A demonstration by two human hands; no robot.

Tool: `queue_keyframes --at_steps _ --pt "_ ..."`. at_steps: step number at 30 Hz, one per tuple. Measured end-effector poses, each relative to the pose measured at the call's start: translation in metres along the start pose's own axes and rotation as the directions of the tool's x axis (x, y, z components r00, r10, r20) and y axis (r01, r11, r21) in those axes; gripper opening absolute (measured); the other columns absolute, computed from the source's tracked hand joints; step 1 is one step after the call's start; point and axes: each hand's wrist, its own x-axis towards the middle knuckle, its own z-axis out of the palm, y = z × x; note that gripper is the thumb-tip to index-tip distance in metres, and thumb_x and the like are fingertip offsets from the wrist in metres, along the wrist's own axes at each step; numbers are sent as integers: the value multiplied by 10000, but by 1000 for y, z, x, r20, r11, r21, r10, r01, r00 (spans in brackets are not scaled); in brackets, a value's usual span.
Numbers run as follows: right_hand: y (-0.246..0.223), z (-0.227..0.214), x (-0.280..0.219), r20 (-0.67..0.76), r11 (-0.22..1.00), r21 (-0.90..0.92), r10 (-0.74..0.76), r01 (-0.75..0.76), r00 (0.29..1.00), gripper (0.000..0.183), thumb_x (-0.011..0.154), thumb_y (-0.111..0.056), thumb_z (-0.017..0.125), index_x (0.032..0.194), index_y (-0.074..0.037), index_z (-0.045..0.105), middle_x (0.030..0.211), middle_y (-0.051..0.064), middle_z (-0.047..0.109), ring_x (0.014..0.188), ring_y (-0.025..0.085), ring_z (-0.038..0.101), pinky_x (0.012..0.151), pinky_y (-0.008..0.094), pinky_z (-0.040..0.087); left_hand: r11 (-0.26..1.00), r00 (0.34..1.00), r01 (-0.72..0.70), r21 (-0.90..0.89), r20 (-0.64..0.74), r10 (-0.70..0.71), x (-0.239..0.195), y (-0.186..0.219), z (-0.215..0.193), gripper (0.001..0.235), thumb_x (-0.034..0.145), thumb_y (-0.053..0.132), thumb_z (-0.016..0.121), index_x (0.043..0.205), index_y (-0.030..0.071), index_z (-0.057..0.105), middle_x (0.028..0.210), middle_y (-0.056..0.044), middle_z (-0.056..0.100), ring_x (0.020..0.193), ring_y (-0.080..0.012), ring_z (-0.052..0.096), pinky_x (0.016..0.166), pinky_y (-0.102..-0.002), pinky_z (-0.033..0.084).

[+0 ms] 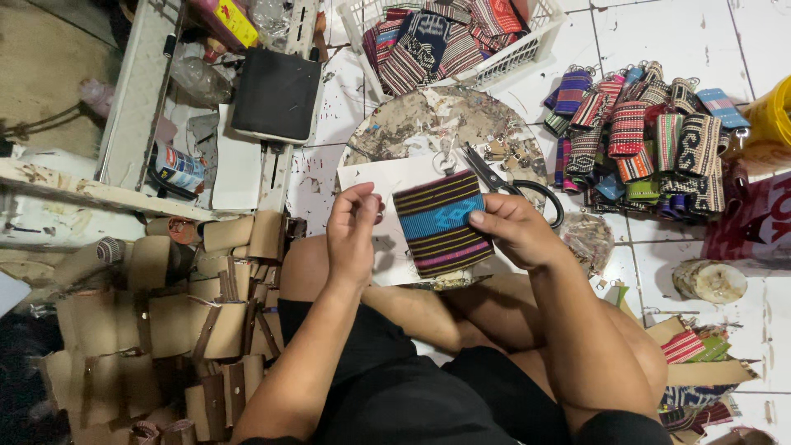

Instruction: The person trims the edges of small, patterned fabric keychains using scissors. They handle each keychain individually, cutting along the edges to remove excess fabric, then inspect the trimmed edges before moving to the next item.

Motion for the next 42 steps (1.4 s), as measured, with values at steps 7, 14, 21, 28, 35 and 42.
queue_keyframes --at_steps 7,14,21,28,35,42 --pt "-9 0 -6 337 849 -528 179 28 924 189 952 -131 718 805 -13 727 602 62 641 633 142 552 602 340 513 900 893 -191 391 450 -6 -21 25 6 1027 787 352 871 1583 26 311 1196 -244 705 1148 -416 654 1013 -520 492" --pt "4 -18 4 89 940 -342 43 -10 995 102 888 -54 788 939 28 757 702 36 695 681 97 614 664 265 522 994 987 88 -70 141 -77 -12 -27 -28 257 900 131 805 1048 41 615 886 -128 704 790 -172 661 720 -271 564" --pt "1 -16 2 62 948 -313 86 -62 994 179 898 -79 799 769 17 721 545 -22 546 529 51 494 504 191 385 965 694 230 122 675 -251 -33 14 -36 443 860 125 826 1246 -42 686 847 -94 737 758 -121 637 715 -265 550" --pt "-1 3 5 172 902 -415 206 -119 963 354 1034 -163 657 716 -27 731 496 -33 539 500 49 450 475 193 362 950 615 54 307 740 -274 -38 -7 -17 286 963 275 752 878 3 733 744 -103 652 746 -170 584 686 -348 512" --pt "-15 -63 6 -288 4 -957 57 -289 956 439 985 -440 651 1267 -107 706 1113 186 738 1051 408 706 860 548 561 951 952 244 -190 234 -197 -21 3 -19 178 918 102 765 1066 2 746 900 -97 768 810 -142 704 790 -332 604" --pt "19 -72 13 -453 -421 -830 128 -365 882 586 820 -390 639 1320 -85 616 1289 153 678 1148 372 686 913 550 483 954 997 71 -291 53 -58 -17 42 -14 256 889 57 761 1125 -2 681 993 -145 769 890 -199 737 820 -402 638"
